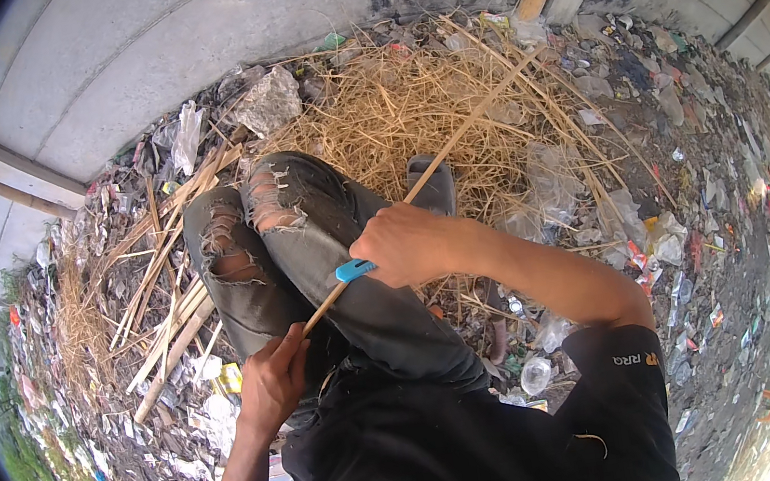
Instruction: The person sits on the ground and uses a small knife to shave the surface of a long, thin bamboo stick. They hold the stick with their left hand and scrape along its length with the knife in their right hand, creating thin shavings that fall onto the ground.
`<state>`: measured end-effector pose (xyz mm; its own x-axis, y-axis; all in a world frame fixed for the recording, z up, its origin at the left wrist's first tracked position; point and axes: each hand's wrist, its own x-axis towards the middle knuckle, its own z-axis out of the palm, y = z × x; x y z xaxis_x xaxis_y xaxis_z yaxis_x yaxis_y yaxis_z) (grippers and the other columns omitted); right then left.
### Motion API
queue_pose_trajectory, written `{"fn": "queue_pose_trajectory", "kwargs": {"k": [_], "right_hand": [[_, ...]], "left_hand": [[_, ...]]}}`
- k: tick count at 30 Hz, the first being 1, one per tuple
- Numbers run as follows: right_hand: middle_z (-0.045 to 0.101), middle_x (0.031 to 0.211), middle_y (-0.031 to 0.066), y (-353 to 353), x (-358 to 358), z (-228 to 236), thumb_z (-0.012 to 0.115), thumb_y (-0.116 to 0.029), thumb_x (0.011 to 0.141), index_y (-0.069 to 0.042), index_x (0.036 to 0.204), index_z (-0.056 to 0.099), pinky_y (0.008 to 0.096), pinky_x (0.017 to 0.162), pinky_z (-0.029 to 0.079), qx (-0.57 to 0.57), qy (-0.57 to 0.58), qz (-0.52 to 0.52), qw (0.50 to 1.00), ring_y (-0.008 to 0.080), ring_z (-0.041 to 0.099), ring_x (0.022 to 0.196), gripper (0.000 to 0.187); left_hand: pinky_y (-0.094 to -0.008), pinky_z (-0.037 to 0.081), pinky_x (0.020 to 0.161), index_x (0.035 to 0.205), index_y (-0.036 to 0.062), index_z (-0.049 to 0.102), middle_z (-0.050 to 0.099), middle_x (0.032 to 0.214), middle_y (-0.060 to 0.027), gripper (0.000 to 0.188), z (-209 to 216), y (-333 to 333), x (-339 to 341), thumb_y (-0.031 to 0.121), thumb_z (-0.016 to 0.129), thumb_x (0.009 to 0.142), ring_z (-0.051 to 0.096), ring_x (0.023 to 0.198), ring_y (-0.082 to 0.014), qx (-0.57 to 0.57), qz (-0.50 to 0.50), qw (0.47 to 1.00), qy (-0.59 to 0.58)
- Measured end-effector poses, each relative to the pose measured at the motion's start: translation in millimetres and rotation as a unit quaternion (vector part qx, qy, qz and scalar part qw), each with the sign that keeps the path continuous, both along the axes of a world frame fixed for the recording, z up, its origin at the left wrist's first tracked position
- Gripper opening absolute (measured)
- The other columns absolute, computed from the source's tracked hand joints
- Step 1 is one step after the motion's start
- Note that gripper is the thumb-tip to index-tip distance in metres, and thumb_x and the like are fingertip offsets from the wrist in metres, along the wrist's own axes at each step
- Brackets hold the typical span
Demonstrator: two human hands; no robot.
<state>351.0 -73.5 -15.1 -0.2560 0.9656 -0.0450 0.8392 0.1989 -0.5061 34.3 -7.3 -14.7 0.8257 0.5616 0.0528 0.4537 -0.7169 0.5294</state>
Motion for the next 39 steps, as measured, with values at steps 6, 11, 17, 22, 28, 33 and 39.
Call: {"fn": "queue_pose_trajectory", "kwargs": {"k": [6, 11, 17, 22, 28, 33, 39], "right_hand": [[0.059, 0.059, 0.013, 16.9, 17.7, -12.3, 0.072, -0.025, 0.1, -0.003, 0.076, 0.063, 0.0464, 0.054, 0.044, -0.092, 0.173, 0.038, 0.98, 0.0306, 0.062, 0.053, 0.034], [0.057, 0.061, 0.0, 11.0, 20.3, -21.7, 0.074, -0.021, 0.102, -0.006, 0.072, 0.061, 0.0315, 0.047, 0.036, -0.197, 0.499, -0.034, 0.843, 0.0078, 0.053, 0.051, 0.035], [0.05, 0.061, -0.007, -6.6, 41.8, 14.4, 0.084, -0.024, 0.095, -0.007, 0.076, 0.065, 0.0252, 0.051, 0.031, -0.038, 0.504, -0.176, 0.845, 0.0026, 0.044, 0.056, 0.032], [0.055, 0.065, -0.0039, -37.7, 71.8, 13.7, 0.081, -0.031, 0.099, -0.005, 0.087, 0.068, 0.0273, 0.055, 0.035, 0.148, 0.208, -0.393, 0.883, 0.0052, 0.045, 0.059, 0.031], [0.06, 0.063, 0.0151, -63.7, 27.6, -16.4, 0.062, -0.043, 0.109, 0.0, 0.087, 0.062, 0.0431, 0.059, 0.046, 0.013, 0.137, -0.365, 0.921, 0.0332, 0.06, 0.057, 0.048], [0.064, 0.068, 0.0267, -55.0, -19.5, -30.1, 0.058, -0.046, 0.11, 0.0, 0.088, 0.063, 0.0541, 0.064, 0.052, -0.009, 0.09, -0.297, 0.951, 0.0483, 0.068, 0.071, 0.051], [0.064, 0.067, 0.0264, -62.3, 72.2, -56.4, 0.054, -0.044, 0.112, 0.001, 0.091, 0.062, 0.0552, 0.061, 0.051, 0.024, 0.081, -0.452, 0.888, 0.0477, 0.069, 0.069, 0.05]], "left_hand": [[-0.0488, 0.051, 0.057, 0.125, 0.0035, 0.072, 0.065, 0.075, -0.0181, 0.028, -4.7, 10.1, -4.6, 0.01, 0.074, 0.098, 0.067, 0.065, -0.0412, 0.008, -0.023, 1.0, -0.005], [-0.0481, 0.051, 0.057, 0.127, 0.0026, 0.07, 0.065, 0.076, -0.0185, 0.03, -7.2, 14.5, -5.2, 0.008, 0.074, 0.098, 0.067, 0.065, -0.0411, 0.0, -0.031, 1.0, 0.003], [-0.0496, 0.054, 0.06, 0.126, 0.0039, 0.071, 0.069, 0.08, -0.0192, 0.028, -27.4, 12.6, -12.8, 0.01, 0.074, 0.098, 0.07, 0.069, -0.0423, -0.068, 0.004, 0.996, -0.053], [-0.0441, 0.052, 0.06, 0.124, -0.0048, 0.073, 0.07, 0.081, -0.0225, 0.028, -14.4, 7.4, -11.1, 0.004, 0.074, 0.098, 0.069, 0.066, -0.0376, -0.081, 0.01, 0.996, -0.047], [-0.0491, 0.053, 0.059, 0.125, 0.0032, 0.072, 0.068, 0.078, -0.0189, 0.027, -21.0, 3.6, -12.3, 0.011, 0.074, 0.099, 0.07, 0.067, -0.0422, -0.067, 0.025, 0.996, -0.051], [-0.0492, 0.053, 0.057, 0.125, 0.0069, 0.073, 0.069, 0.078, -0.0169, 0.027, -19.5, 2.5, -11.7, 0.012, 0.074, 0.099, 0.069, 0.065, -0.0414, -0.011, 0.023, 0.999, -0.024], [-0.0473, 0.053, 0.056, 0.124, 0.004, 0.074, 0.069, 0.079, -0.0182, 0.026, -24.0, 1.3, -39.2, 0.009, 0.074, 0.099, 0.069, 0.063, -0.0404, -0.034, 0.031, 0.998, -0.035]]}}
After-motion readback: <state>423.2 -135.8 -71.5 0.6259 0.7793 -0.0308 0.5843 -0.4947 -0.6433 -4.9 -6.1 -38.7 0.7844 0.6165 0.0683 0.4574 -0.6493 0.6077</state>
